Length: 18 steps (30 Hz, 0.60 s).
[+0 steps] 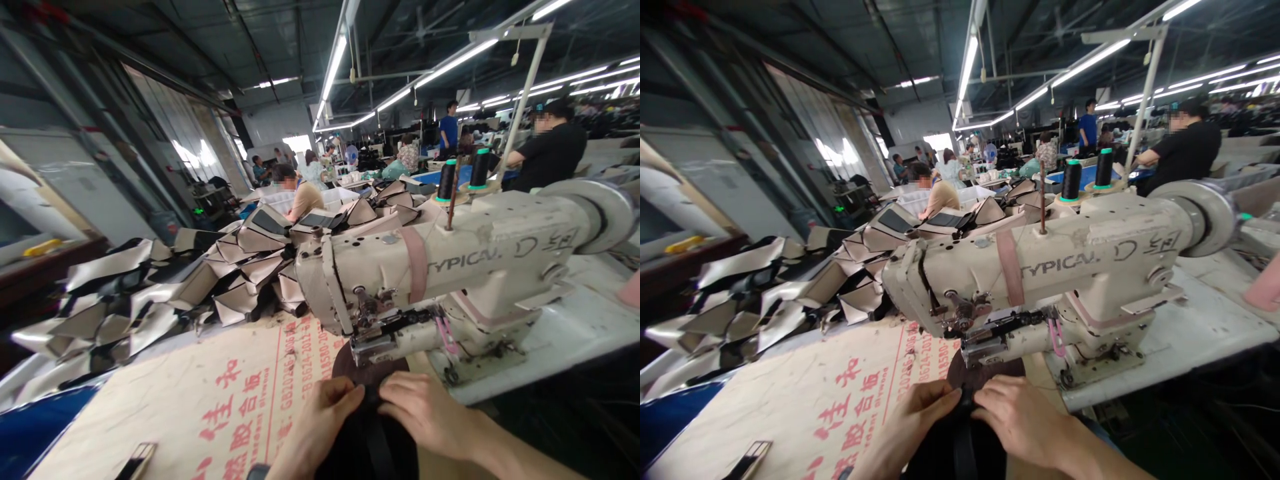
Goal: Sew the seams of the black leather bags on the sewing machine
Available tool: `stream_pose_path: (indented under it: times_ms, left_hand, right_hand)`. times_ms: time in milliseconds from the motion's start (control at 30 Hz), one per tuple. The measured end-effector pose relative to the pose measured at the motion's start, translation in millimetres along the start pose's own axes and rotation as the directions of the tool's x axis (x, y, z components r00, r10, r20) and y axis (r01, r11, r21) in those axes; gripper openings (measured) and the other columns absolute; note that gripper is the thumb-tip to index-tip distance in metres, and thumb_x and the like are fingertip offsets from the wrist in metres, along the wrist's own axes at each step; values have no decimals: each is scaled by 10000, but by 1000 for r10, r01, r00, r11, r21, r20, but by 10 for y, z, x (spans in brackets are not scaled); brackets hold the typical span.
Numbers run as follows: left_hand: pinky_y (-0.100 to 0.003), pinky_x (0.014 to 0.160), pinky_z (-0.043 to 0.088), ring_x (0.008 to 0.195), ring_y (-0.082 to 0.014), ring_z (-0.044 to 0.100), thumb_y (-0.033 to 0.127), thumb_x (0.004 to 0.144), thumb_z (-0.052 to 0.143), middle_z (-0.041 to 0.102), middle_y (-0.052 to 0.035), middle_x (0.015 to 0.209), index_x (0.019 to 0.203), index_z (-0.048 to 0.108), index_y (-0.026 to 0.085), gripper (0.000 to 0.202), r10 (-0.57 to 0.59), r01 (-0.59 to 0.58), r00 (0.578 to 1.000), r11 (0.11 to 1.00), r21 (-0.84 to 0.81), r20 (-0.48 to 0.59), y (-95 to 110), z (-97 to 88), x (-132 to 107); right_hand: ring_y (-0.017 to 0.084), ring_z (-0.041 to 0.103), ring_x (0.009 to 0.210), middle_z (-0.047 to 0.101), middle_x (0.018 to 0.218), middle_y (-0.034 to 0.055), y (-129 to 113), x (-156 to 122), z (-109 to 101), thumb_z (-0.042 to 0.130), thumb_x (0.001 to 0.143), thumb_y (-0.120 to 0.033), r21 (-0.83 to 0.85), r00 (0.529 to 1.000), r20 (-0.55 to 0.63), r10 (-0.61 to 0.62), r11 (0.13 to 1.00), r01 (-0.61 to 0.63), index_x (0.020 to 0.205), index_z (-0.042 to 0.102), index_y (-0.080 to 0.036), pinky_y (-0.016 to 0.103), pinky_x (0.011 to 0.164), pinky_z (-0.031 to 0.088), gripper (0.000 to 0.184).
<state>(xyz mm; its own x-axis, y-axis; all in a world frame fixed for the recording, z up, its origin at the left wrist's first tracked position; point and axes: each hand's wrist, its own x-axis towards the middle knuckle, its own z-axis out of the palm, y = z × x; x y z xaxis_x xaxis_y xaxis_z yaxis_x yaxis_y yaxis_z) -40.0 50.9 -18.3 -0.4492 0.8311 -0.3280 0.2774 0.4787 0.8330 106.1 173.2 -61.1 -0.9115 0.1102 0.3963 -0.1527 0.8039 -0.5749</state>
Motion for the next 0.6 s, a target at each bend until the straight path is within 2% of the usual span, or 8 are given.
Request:
stream_pose_path:
  times_ms: [67, 133, 233, 333, 400, 467, 533, 600]
  left_hand:
    - [-229, 492, 183, 525, -86, 273, 513, 718, 512, 321, 65, 522, 557, 443, 166, 389, -36, 37, 999, 999, -28, 9, -17, -5, 9]
    - [-227, 494, 195, 536, -90, 296, 497, 714, 526, 338, 60, 530, 573, 474, 157, 371, -48, 47, 999, 997, -54, -3, -24, 7, 15]
    - [-221, 505, 229, 565, -94, 325, 459, 734, 528, 357, 53, 552, 596, 486, 149, 342, -29, 26, 999, 997, -76, -44, -18, 29, 27]
    - [-209, 493, 263, 541, -83, 338, 448, 783, 499, 362, 58, 551, 643, 500, 146, 333, 27, -28, 999, 999, -45, -18, 0, 31, -10]
    - [-201, 503, 328, 541, -86, 403, 426, 810, 491, 430, 56, 578, 811, 554, 149, 284, 130, -129, 990, 991, 26, -57, 5, 32, -91]
    - [-205, 616, 428, 655, -103, 522, 364, 832, 495, 561, 26, 726, 1021, 559, 196, 260, 274, -249, 955, 950, 188, -117, -16, 50, -202]
    - [-214, 763, 461, 823, -116, 573, 274, 859, 466, 609, 4, 922, 1131, 543, 274, 283, 420, -345, 900, 851, 397, -119, -81, 83, -299]
    - [-220, 806, 477, 881, -122, 577, 187, 874, 405, 606, -5, 991, 1177, 528, 310, 350, 532, -405, 844, 719, 565, -71, -188, 123, -343]
  right_hand:
    - [129, 547, 851, 572, 912, 11, -37, 16, -38, 434, 900, -220, 89, 997, -29, 72, 994, -69, 1004, 458, -197, 232, 744, 430, 109]
    - [135, 529, 939, 552, 1017, 20, -53, 27, -41, 432, 896, -188, 83, 997, -40, 63, 995, -60, 1098, 427, -212, 245, 815, 429, 204]
    - [172, 509, 960, 535, 1033, 40, -29, 26, -7, 378, 908, -163, -62, 1000, -4, -4, 998, 3, 1075, 462, -209, 305, 834, 429, 193]
    - [180, 516, 903, 547, 959, 47, 23, 6, 21, 361, 913, -168, -97, 1000, -6, -11, 995, 10, 1033, 487, -190, 314, 784, 440, 175]
    - [171, 515, 896, 550, 948, 45, 49, -12, 28, 362, 915, -174, -59, 999, -37, -11, 998, 9, 1035, 493, -190, 300, 785, 438, 178]
    - [161, 513, 893, 553, 940, 42, 61, -25, 31, 358, 917, -172, -19, 998, -69, 0, 1000, -1, 1040, 496, -193, 284, 782, 435, 186]
    - [153, 513, 886, 557, 921, 34, 60, -32, 36, 359, 916, -169, 9, 995, -96, 20, 1000, -19, 1028, 502, -198, 272, 770, 430, 184]
    - [145, 515, 881, 560, 908, 23, 52, -31, 41, 369, 915, -170, 33, 992, -119, 43, 999, -40, 1017, 507, -208, 263, 764, 424, 176]
